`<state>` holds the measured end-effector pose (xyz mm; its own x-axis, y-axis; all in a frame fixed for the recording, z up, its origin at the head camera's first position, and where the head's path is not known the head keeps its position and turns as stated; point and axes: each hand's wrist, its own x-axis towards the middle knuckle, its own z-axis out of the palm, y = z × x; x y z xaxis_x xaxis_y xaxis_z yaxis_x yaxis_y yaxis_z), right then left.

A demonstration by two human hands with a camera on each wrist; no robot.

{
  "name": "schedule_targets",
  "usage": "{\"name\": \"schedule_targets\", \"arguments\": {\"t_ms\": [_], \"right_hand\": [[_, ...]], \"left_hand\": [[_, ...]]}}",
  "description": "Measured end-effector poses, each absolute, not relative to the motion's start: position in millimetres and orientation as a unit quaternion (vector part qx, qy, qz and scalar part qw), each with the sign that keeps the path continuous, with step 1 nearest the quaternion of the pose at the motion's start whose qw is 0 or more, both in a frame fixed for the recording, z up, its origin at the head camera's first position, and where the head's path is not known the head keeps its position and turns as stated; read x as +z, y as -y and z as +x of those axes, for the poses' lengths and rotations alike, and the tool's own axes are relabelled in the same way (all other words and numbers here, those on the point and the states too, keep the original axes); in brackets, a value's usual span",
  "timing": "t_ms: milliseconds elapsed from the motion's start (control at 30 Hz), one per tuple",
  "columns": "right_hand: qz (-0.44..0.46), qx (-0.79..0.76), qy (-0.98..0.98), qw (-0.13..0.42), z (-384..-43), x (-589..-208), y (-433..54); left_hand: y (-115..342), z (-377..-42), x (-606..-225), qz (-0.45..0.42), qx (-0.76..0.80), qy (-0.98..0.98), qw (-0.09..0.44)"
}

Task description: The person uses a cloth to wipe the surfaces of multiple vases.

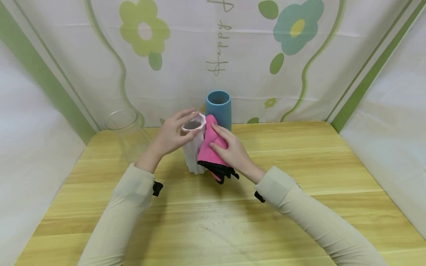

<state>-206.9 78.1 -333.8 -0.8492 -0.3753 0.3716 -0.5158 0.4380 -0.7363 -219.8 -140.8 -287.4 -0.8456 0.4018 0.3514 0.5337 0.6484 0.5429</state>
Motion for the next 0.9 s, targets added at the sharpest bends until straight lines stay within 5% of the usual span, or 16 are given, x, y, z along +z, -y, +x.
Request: {"name": "schedule_targets", "arguments": {"t_ms": [400,900], "right_hand": [[0.28,0.419,0.861,0.066,-208.0,-342.3,-78.5],[0.265,0.325,0.907,-0.034,-208.6,-376.9,-86.1]], "left_hand": [[141.2,-222.0,-290.7,-0.268,-0.343,0.895,0.099],[142.1,-223.1,-294.2,-0.26,-0.346,0.894,0.112]]}}
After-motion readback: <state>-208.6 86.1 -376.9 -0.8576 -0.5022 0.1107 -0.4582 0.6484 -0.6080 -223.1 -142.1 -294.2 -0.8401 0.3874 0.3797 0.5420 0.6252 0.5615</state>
